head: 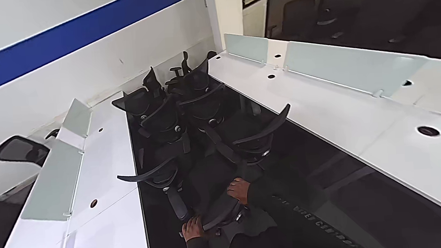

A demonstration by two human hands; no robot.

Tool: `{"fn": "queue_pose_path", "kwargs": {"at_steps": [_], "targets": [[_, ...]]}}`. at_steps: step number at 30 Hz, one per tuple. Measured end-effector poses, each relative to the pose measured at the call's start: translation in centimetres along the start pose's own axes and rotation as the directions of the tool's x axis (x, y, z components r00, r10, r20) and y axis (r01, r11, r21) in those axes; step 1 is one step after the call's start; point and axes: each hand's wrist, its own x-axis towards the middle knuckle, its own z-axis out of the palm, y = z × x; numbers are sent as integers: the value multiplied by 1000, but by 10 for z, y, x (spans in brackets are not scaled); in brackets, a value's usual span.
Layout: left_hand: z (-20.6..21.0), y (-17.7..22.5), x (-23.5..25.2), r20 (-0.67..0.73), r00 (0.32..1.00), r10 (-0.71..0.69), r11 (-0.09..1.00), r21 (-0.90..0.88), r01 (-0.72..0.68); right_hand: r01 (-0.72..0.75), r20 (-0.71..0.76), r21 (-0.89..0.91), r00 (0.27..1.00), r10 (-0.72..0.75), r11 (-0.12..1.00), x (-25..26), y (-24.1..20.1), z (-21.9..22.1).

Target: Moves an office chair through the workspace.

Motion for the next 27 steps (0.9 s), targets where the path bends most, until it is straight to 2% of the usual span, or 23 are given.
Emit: {"fn": "queue_pose_path", "kwargs": {"at_steps": [2, 7, 13, 16, 22, 27], "targets": [[-11, 6, -5, 96, 995, -24, 999, 50, 19, -29, 3, 9, 1000, 29, 1000, -2, -4, 3], [-14, 19, -23, 57, 994, -94, 991, 105, 88, -45, 48, 34, 998, 44, 998, -13, -12, 2], [-22, 48, -46, 152, 969, -196, 970, 177, 169, -46, 81, 47, 996, 42, 998, -35, -18, 7], [-8, 62, -60, 165, 951, -261, 956, 183, 231, -21, 63, 27, 998, 19, 999, -52, -17, 15], [-2, 118, -102, 216, 908, -359, 932, 139, 335, 19, 102, -11, 995, -17, 1000, -88, -2, 19], [17, 161, -135, 148, 936, -318, 948, 71, 311, 44, 152, -79, 988, -32, 996, -124, 13, 20]]}}
